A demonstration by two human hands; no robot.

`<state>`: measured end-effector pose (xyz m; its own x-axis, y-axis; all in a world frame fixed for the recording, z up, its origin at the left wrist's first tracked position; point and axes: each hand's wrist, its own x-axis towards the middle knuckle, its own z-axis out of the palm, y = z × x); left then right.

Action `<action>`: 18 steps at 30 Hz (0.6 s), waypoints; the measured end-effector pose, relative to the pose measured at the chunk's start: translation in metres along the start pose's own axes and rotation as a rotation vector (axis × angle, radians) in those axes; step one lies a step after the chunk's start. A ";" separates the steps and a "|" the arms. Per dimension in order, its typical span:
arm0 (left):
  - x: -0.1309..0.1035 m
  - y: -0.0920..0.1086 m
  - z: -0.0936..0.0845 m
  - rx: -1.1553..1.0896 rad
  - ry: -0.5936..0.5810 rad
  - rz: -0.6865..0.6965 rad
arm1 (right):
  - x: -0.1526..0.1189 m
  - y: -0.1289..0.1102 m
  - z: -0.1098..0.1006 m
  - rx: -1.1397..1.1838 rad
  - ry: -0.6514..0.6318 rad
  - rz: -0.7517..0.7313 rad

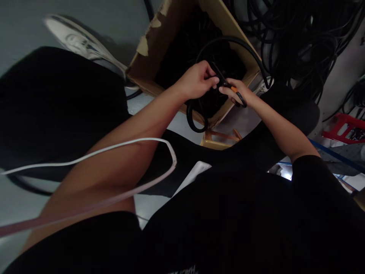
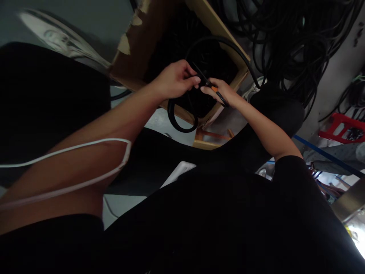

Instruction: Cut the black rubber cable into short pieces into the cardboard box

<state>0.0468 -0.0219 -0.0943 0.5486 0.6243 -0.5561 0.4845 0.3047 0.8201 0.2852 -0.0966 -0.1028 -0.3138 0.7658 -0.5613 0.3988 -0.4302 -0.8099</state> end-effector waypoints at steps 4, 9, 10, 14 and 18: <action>-0.002 0.005 -0.003 0.041 0.023 -0.039 | -0.006 -0.014 -0.001 -0.041 -0.009 0.005; -0.003 0.006 -0.007 0.052 -0.057 -0.085 | -0.017 -0.031 -0.003 -0.035 -0.003 0.047; -0.002 0.006 -0.007 0.032 -0.055 -0.086 | -0.018 -0.032 -0.003 -0.028 -0.006 0.058; -0.001 0.009 -0.004 -0.085 -0.020 -0.112 | -0.018 -0.020 -0.004 0.010 -0.025 0.079; -0.005 0.017 -0.009 -0.146 0.027 -0.117 | -0.008 0.001 -0.007 0.000 -0.011 0.068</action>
<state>0.0467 -0.0135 -0.0763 0.4746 0.5972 -0.6466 0.4387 0.4764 0.7620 0.2940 -0.1003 -0.0977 -0.2956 0.7294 -0.6169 0.4192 -0.4813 -0.7699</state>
